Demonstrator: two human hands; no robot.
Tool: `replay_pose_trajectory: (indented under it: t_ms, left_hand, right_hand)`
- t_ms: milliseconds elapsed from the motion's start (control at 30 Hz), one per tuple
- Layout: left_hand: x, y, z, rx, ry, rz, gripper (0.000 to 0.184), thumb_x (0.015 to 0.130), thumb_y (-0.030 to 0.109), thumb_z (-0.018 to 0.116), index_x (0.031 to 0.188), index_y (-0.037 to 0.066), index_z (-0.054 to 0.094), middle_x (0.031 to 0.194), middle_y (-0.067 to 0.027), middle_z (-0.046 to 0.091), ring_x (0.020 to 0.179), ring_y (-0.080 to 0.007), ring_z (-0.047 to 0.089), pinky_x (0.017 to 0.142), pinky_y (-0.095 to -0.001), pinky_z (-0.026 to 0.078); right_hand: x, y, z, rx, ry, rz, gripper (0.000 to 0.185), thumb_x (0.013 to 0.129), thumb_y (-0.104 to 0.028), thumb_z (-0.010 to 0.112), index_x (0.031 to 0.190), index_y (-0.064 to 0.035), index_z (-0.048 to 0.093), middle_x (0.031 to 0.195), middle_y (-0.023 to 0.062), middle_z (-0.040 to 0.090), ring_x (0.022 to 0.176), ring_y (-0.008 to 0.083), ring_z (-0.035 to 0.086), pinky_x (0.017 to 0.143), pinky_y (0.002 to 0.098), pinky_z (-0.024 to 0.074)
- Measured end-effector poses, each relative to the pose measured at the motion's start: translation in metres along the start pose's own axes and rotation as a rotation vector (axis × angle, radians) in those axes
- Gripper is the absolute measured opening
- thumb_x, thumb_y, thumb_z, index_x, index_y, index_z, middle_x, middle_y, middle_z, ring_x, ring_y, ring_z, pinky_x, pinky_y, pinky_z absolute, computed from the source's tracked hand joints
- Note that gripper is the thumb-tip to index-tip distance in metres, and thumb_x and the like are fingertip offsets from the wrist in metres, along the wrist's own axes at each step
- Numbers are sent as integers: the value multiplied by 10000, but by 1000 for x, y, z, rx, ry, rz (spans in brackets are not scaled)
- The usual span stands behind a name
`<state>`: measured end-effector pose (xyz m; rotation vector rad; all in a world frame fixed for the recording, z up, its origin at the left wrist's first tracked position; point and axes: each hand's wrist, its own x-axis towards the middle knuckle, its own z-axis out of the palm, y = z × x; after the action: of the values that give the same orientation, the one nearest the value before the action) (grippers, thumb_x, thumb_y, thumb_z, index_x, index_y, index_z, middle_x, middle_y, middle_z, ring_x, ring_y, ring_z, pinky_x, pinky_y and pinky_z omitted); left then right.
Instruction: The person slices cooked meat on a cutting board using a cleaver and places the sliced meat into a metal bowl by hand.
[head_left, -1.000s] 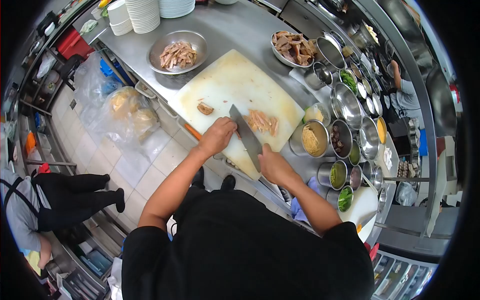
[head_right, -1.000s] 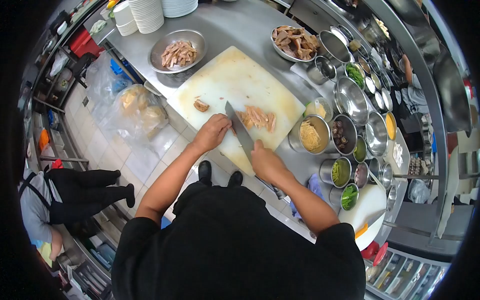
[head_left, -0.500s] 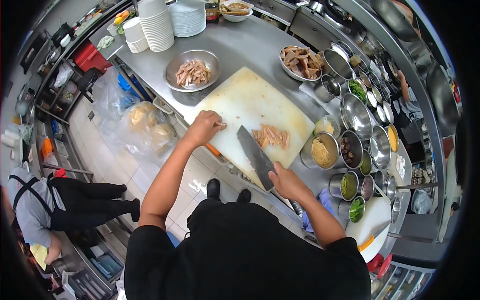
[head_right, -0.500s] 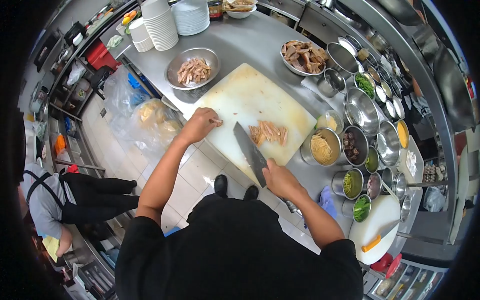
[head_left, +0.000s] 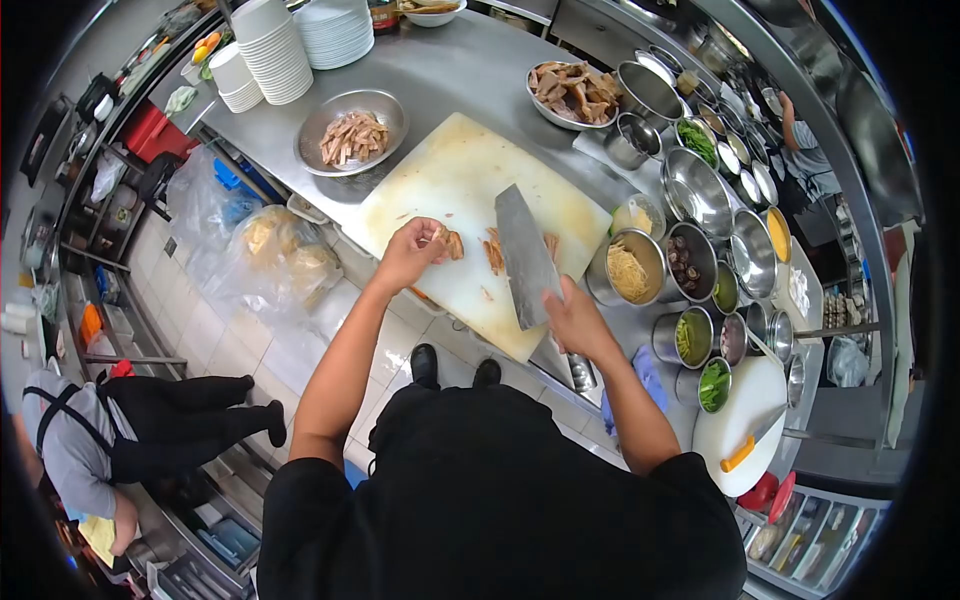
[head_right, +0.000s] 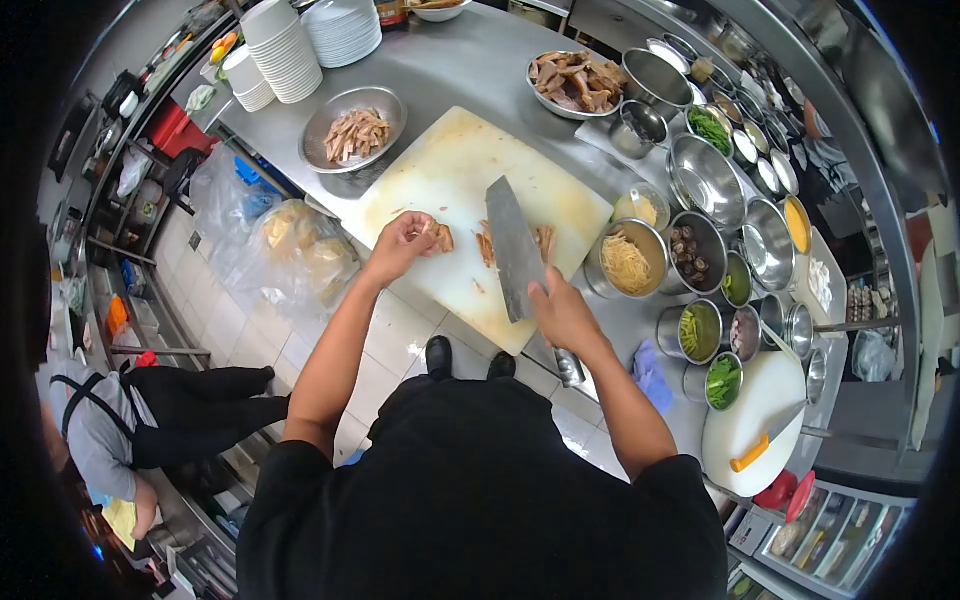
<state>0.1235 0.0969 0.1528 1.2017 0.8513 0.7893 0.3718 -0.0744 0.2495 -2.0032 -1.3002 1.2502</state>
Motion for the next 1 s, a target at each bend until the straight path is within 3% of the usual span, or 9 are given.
replay_pose_trajectory:
  t_ms: [233, 300, 433, 533, 633, 700, 833, 933, 1000]
  left_hand:
    - [-5, 11, -5, 764, 130, 113, 267, 898, 126, 719, 1021, 4, 516, 703, -29, 577, 628, -103, 527, 607, -282, 454]
    - [-7, 14, -7, 761, 192, 114, 236, 867, 119, 712, 985, 4, 543, 697, -110, 595, 618, -253, 584, 624, -363, 475]
    - [-8, 13, -15, 612, 279, 210, 223, 843, 95, 727, 956, 6, 557, 674, -112, 593, 592, -279, 578, 621, -382, 476]
    - [-8, 17, -19, 867, 184, 194, 239, 823, 91, 752, 980, 2, 595, 803, -146, 634, 727, -317, 616, 726, -387, 511]
    - [-4, 12, -14, 1131, 455, 709, 247, 796, 84, 770, 990, 2, 640, 970, -177, 637, 921, -352, 605, 867, -404, 503]
    - [-4, 12, -12, 1043, 115, 629, 321, 789, 112, 781, 1070, 9, 662, 1112, -188, 622, 1076, -369, 579, 951, -446, 473]
    - [-19, 8, 22, 1044, 19, 460, 384, 774, 144, 799, 1099, 1, 652, 1072, -185, 625, 1070, -376, 590, 948, -445, 481]
    - [-11, -7, 22, 966, 27, 483, 327, 806, 165, 775, 1065, 1, 661, 991, -178, 652, 948, -348, 632, 845, -420, 514]
    - [-8, -12, 18, 907, 30, 464, 259, 862, 170, 736, 1055, 12, 664, 951, -159, 665, 891, -323, 644, 790, -402, 519]
  right_hand:
    - [-14, -13, 15, -64, -91, 43, 288, 1025, -267, 496, 1108, 7, 464, 619, 86, 540, 429, 158, 517, 408, 336, 428]
    - [-21, -18, 15, -184, -162, 57, 299, 1032, -261, 464, 1059, 36, 440, 666, 232, 613, 453, 303, 594, 510, 452, 482]
    - [-22, -15, 16, -216, -127, 36, 291, 1033, -249, 453, 1057, 41, 442, 694, 260, 633, 458, 328, 603, 536, 468, 494]
    - [-19, -19, 14, -232, -110, 118, 302, 1031, -247, 446, 1089, 49, 453, 806, 325, 655, 639, 426, 669, 681, 514, 519]
    - [-11, -13, 15, -315, -59, -15, 325, 1025, -251, 455, 1129, 57, 456, 938, 383, 643, 883, 513, 655, 842, 554, 485]
    - [-11, -19, 15, -296, -84, 35, 339, 1018, -246, 463, 1156, 63, 460, 1021, 415, 617, 1021, 555, 592, 928, 572, 434]
    - [-10, -17, 15, -332, -84, 31, 330, 1017, -238, 463, 1144, 66, 459, 1002, 409, 623, 985, 547, 611, 904, 574, 446]
    - [-8, -12, 18, -394, -45, -85, 308, 1034, -257, 466, 1092, 43, 428, 716, 249, 634, 534, 327, 634, 555, 463, 502]
    - [-11, -25, 15, -371, -112, 34, 321, 1019, -229, 459, 1127, 74, 451, 971, 406, 628, 954, 549, 620, 876, 585, 452]
